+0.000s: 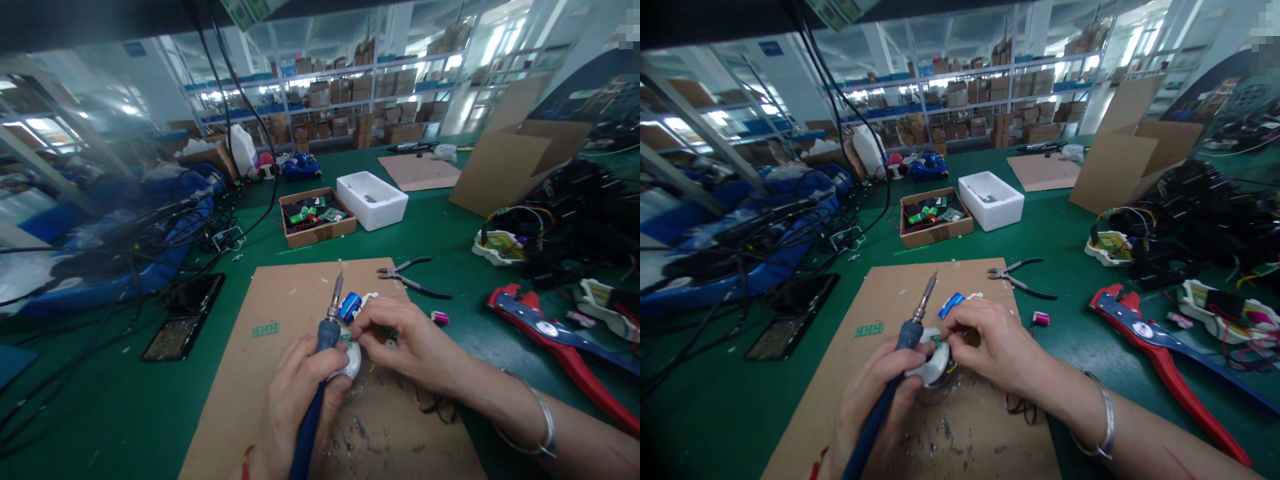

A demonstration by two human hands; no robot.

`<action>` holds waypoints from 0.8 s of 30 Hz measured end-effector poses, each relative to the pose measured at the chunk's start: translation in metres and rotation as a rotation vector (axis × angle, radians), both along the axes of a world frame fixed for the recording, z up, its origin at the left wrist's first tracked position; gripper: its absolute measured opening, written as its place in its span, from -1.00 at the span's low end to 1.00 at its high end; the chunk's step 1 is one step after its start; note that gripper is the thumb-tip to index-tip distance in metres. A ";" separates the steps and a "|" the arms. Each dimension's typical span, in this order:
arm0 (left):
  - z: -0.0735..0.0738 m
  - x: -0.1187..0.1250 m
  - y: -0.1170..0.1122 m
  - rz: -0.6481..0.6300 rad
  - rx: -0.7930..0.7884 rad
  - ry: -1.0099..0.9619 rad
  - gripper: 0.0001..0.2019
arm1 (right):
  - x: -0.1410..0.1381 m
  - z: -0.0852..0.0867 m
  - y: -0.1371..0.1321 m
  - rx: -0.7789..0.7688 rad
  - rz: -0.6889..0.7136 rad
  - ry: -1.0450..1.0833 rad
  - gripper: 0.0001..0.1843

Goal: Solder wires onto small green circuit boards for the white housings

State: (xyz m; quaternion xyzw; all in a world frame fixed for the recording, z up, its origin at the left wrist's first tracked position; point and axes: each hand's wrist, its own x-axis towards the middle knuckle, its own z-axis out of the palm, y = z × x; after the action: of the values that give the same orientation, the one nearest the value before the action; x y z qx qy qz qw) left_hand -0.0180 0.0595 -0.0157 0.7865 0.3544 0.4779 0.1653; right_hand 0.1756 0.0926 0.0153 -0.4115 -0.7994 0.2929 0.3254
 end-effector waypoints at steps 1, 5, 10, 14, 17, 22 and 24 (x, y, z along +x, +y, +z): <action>0.000 0.001 -0.001 0.006 -0.001 -0.013 -0.88 | 0.000 -0.001 0.000 0.013 -0.004 -0.005 -0.83; -0.001 0.003 -0.002 0.009 0.001 -0.019 -0.87 | -0.002 -0.003 -0.002 0.138 -0.015 -0.067 -0.85; 0.000 0.002 -0.002 0.019 0.007 0.017 -0.86 | -0.004 -0.005 -0.007 0.234 -0.031 -0.150 -0.88; 0.000 0.002 -0.003 0.039 0.003 0.016 -0.87 | -0.006 -0.006 -0.008 0.165 -0.073 -0.099 -0.89; 0.000 0.003 -0.003 0.053 -0.005 0.012 -0.88 | -0.007 -0.008 -0.008 0.030 -0.125 -0.042 -0.88; -0.001 0.004 -0.003 0.046 0.004 0.012 -0.88 | -0.011 -0.010 -0.008 -0.102 -0.184 -0.024 -0.90; -0.001 0.004 -0.003 0.055 0.006 0.014 -0.89 | -0.011 -0.010 -0.007 -0.119 -0.193 -0.023 -0.90</action>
State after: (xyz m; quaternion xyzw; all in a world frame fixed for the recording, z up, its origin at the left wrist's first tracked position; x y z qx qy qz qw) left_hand -0.0142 0.0562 -0.0162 0.7802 0.3757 0.4779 0.1474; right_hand 0.1641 0.0856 0.0048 -0.5087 -0.7407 0.3023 0.3180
